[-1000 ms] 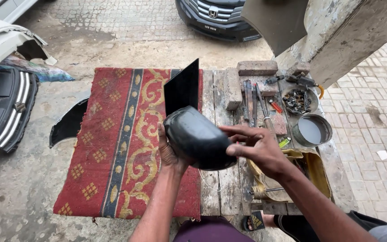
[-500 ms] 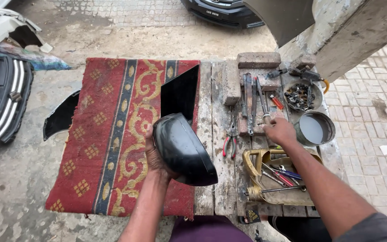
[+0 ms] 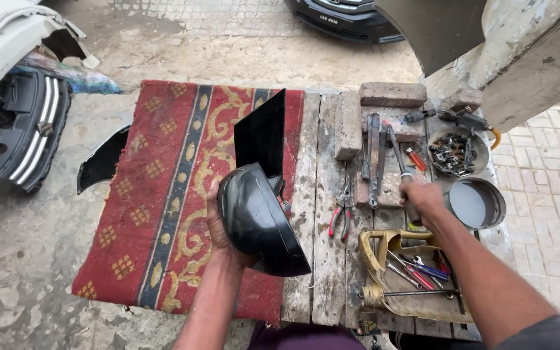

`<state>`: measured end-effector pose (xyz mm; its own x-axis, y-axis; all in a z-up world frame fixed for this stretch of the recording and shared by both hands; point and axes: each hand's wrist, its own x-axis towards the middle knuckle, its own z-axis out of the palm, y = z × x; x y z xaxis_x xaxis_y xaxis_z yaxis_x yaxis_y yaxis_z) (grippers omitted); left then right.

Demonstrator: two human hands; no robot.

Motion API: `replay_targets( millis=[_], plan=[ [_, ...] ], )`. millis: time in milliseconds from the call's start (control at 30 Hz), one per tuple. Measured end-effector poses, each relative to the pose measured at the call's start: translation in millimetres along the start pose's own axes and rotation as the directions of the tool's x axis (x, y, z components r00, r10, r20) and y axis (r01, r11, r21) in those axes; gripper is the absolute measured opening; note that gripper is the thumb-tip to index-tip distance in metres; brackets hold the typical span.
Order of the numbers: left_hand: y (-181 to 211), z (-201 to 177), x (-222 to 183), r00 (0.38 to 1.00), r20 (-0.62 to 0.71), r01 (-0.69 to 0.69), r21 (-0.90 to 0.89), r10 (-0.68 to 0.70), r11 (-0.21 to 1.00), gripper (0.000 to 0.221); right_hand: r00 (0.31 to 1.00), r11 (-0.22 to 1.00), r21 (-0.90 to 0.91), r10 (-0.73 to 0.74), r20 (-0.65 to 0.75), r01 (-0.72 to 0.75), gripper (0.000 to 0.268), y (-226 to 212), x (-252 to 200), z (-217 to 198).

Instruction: Inspecting and repairing a car side mirror assembly using a screwdriver at a workbench.

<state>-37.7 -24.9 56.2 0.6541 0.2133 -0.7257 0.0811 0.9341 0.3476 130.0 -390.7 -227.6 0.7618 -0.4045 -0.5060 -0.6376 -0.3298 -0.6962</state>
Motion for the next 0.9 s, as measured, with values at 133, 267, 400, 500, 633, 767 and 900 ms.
replay_targets(
  millis=[133,267,400,500,633,767,900],
  plan=[
    [1.9,-32.6,62.5,0.998,0.060,0.001,-0.037,0.001,0.999,0.064,0.994,0.990,0.092,-0.110,0.000,0.110,0.026,-61.8,-92.4,-25.1],
    [2.5,-38.5,79.1,0.996,0.081,-0.020,-0.041,0.023,0.999,0.061,0.949,0.946,-0.084,-0.310,0.063,0.314,0.049,-76.7,-137.1,-37.0],
    [4.5,-17.4,52.2,0.997,0.041,-0.064,-0.052,0.066,0.997,0.052,0.865,0.806,-0.315,-0.466,0.186,0.502,0.058,-121.5,-225.6,-49.6],
    [5.6,-19.4,52.6,0.997,0.053,-0.059,-0.046,0.061,0.997,0.052,0.763,0.656,-0.399,-0.604,0.232,0.641,0.053,-105.5,-233.4,-43.7],
    [5.2,-18.8,55.3,0.997,0.062,-0.039,-0.042,0.041,0.998,0.052,0.728,0.627,-0.371,-0.604,0.325,0.685,0.049,-125.7,-272.8,-37.8],
    [5.9,-21.7,55.2,0.997,0.063,-0.040,-0.041,0.042,0.998,0.053,0.731,0.566,-0.471,-0.594,0.335,0.676,0.052,-124.4,-277.5,-32.0],
    [4.8,-27.4,52.4,0.997,0.064,-0.034,-0.041,0.036,0.999,0.053,0.693,0.374,-0.635,-0.616,0.374,0.676,0.057,-101.2,-258.7,-24.0]
  ],
)
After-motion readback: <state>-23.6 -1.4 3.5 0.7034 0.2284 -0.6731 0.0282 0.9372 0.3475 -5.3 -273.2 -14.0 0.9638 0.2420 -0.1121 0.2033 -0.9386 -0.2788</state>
